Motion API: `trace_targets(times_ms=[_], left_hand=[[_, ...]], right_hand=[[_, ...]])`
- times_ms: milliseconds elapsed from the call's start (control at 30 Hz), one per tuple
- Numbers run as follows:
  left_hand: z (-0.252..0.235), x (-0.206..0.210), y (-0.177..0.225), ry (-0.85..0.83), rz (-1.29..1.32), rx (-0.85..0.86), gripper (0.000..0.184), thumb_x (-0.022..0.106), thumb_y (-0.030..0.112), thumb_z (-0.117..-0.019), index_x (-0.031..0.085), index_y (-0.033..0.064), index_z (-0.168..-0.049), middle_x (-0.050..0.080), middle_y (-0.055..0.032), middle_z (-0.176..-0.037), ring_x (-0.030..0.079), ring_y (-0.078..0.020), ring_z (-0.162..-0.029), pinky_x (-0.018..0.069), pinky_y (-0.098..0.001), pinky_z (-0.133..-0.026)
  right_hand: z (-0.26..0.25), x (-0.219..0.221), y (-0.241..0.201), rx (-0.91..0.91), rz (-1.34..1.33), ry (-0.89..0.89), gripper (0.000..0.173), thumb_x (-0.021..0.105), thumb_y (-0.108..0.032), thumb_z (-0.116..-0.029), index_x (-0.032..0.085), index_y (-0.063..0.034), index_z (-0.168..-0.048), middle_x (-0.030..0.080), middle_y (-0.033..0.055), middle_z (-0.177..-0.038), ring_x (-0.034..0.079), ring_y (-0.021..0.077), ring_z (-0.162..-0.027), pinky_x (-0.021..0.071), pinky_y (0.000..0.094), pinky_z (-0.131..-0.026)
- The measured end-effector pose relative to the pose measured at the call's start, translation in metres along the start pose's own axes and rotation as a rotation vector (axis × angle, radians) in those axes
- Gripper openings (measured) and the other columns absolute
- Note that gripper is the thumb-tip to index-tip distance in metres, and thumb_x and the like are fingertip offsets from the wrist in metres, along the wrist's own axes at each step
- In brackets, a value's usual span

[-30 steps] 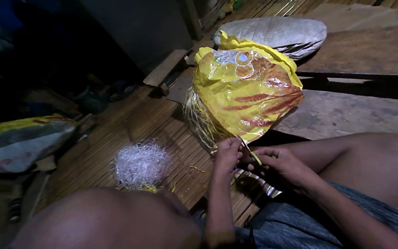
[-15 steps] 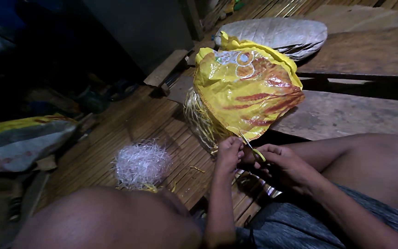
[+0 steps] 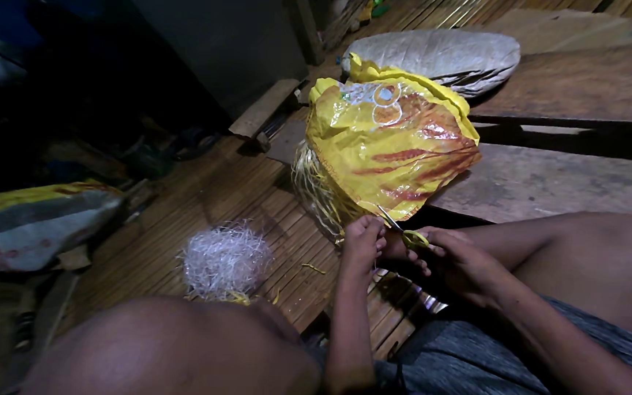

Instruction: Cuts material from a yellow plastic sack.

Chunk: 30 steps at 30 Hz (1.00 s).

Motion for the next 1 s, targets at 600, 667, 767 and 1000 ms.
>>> trace_targets(times_ms=[600,667,767,1000], left_hand=[[0.0013,0.0001,0.0015,-0.022,-0.02,0.049,0.019,0.049,0.008,-0.1064,0.057,0.0036,-0.09,0.051,-0.0004,-0.069,0.041,-0.0034,-0.051,0.035,-0.0162,-0.047],[0.0013,-0.0004,0.0012,-0.036,-0.031,0.053,0.018,0.05,0.007,-0.1059,0.058,0.0035,-0.09,0.051,0.0,-0.069,0.041,-0.003,-0.05,0.035,-0.0157,-0.046],[0.0007,-0.0012,0.0007,-0.053,-0.02,0.056,0.019,0.05,0.007,-0.1057,0.057,0.0035,-0.089,0.052,-0.0005,-0.069,0.041,-0.003,-0.051,0.0351,-0.0156,-0.047],[-0.0009,-0.0019,-0.0019,-0.045,-0.024,0.038,0.019,0.048,0.008,-0.1067,0.057,0.0033,-0.09,0.05,-0.0003,-0.068,0.04,-0.0037,-0.05,0.0347,-0.0165,-0.046]], right_hand=[[0.0014,0.0006,0.0005,0.022,-0.069,0.043,0.022,0.047,-0.013,-0.1047,0.066,-0.0013,-0.106,0.062,0.0049,-0.078,0.055,0.0082,-0.059,0.0483,0.0215,-0.054],[0.0019,0.0009,0.0002,0.021,-0.074,0.043,0.022,0.048,-0.013,-0.1046,0.066,-0.0014,-0.105,0.063,0.0048,-0.077,0.056,0.0083,-0.059,0.0489,0.0214,-0.054],[0.0021,0.0004,-0.0007,0.026,-0.081,0.044,0.022,0.048,-0.013,-0.1046,0.066,-0.0011,-0.106,0.062,0.0049,-0.077,0.056,0.0086,-0.059,0.0496,0.0216,-0.055],[0.0009,0.0008,-0.0013,0.033,-0.096,0.041,0.021,0.047,-0.009,-0.1045,0.066,0.0,-0.104,0.059,0.004,-0.075,0.052,0.0076,-0.056,0.0472,0.021,-0.052]])
Point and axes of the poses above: each hand's wrist, its own z-axis away from the middle knuckle, its own x-axis out of the palm, y = z × x, the point moved 2 cm from there along -z, towards the middle knuckle
